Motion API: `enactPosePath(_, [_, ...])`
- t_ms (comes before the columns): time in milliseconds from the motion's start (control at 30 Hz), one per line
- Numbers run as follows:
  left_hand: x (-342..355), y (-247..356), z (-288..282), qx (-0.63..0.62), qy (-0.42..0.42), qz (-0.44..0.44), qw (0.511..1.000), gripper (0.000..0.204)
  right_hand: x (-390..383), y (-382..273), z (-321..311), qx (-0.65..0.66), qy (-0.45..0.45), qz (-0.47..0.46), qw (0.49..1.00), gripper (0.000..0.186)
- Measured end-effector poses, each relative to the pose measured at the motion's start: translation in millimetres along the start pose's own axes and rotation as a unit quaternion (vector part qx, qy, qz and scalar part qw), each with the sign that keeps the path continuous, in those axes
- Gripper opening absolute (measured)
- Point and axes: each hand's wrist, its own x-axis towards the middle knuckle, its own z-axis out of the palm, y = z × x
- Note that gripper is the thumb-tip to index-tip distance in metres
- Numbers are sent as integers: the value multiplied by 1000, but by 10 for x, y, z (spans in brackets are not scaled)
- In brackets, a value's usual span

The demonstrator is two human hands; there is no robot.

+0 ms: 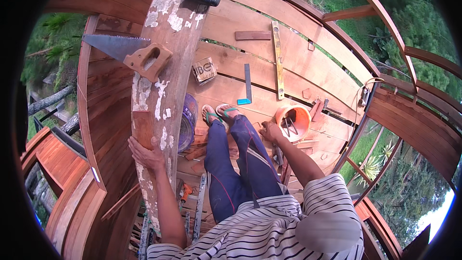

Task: The person uses a hand saw to cut a wooden plank on a scaffold, then lifts and fits the plank into a vertical wall opening. They measure and mark another plank with a ruler and pencil, then continue sawing it to size.

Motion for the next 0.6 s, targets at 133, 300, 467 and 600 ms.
enactPosePath(133, [-3, 40, -144, -11, 0, 83, 996, 95, 1264, 500, 638, 48, 45, 55, 996, 54])
enactPosePath(300, [56, -88, -36, -74, -43, 40, 996, 93, 2917, 1199, 1284, 53, 149, 131, 979, 57])
enactPosePath(467, [-37, 303, -36, -102, -98, -23, 990, 96, 4037, 1240, 1482, 93, 168, 256, 947, 55])
enactPosePath(600, [35, 278, -11, -100, -132, -35, 986, 95, 4145, 1224, 1522, 42, 256, 243, 935, 54])
